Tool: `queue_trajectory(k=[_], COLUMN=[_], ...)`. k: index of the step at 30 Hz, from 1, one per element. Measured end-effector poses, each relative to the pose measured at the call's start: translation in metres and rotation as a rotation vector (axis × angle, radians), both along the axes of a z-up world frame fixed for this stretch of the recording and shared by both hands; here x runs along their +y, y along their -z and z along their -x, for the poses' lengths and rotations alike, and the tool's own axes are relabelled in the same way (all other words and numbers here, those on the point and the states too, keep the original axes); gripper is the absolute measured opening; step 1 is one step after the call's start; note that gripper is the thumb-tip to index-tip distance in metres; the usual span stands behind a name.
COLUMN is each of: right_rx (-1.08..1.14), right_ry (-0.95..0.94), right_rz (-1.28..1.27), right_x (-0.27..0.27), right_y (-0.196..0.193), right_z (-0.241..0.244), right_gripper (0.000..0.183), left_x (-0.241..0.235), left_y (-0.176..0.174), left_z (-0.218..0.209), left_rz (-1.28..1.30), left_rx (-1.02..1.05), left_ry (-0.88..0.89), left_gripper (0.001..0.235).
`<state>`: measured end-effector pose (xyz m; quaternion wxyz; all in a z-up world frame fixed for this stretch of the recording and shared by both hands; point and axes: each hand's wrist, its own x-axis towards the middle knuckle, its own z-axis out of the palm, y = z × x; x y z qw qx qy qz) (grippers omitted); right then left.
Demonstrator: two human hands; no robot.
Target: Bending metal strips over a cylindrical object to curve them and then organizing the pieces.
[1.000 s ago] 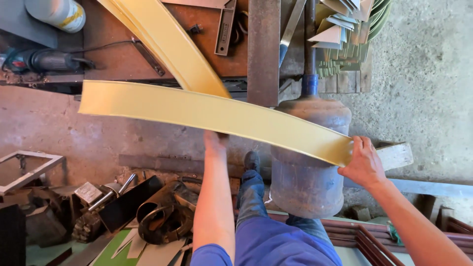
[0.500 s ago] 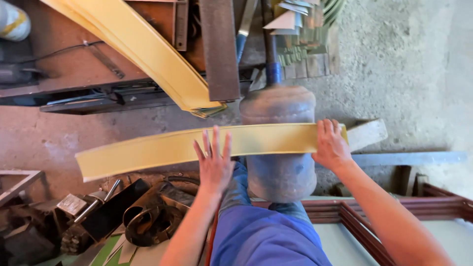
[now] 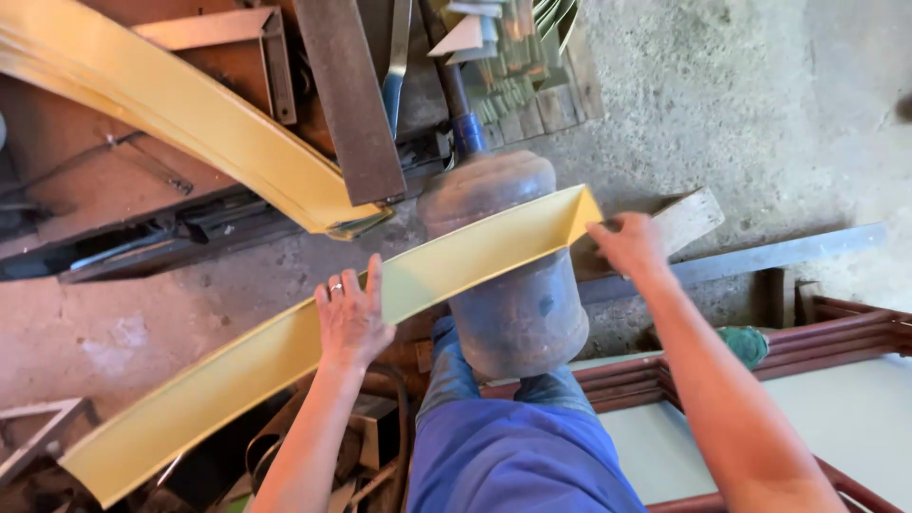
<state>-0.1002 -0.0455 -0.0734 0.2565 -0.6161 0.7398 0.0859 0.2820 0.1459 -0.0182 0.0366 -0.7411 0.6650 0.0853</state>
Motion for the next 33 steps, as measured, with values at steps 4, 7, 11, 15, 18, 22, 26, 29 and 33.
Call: queue_trajectory(k=[4, 7, 11, 15, 18, 22, 26, 29, 33], right_rx=[-0.349, -0.200, -0.198, -0.187, -0.306, -0.238, -0.413, -0.463, -0.477], right_ry=[0.118, 0.025, 0.005, 0.022, 0.184, 0.032, 0.289, 0.350, 0.347], right_rz=[0.050, 0.326, 0.199, 0.094, -0.016, 0.114, 0.001, -0.025, -0.010], right_x=[0.014, 0.004, -0.012, -0.012, -0.013, -0.010, -0.007, -0.008, -0.009], right_y=[0.044, 0.062, 0.087, 0.052, 0.037, 0.058, 0.058, 0.064, 0.075], right_z=[-0.009, -0.015, -0.020, -0.032, -0.039, -0.027, -0.030, -0.031, -0.029], right_gripper=[0.045, 0.034, 0.037, 0.041, 0.041, 0.038, 0.034, 0.032, 0.032], left_x=[0.013, 0.018, 0.017, 0.009, 0.003, -0.005, -0.017, -0.025, -0.032], left_y=[0.004, 0.011, 0.017, 0.028, 0.058, 0.111, 0.156, 0.223, 0.318], left_z=[-0.004, -0.006, -0.014, -0.011, -0.002, 0.001, -0.003, -0.002, 0.012], left_rz=[-0.053, 0.020, -0.024, -0.101, -0.116, -0.280, -0.242, -0.261, -0.120], left_rx=[0.027, 0.019, 0.024, 0.011, -0.106, -0.040, 0.162, 0.331, 0.450], left_ry=[-0.048, -0.035, -0.090, -0.141, -0.251, -0.389, -0.395, -0.338, -0.133], left_gripper=[0.095, 0.092, 0.093, 0.083, 0.079, 0.074, 0.070, 0.078, 0.079])
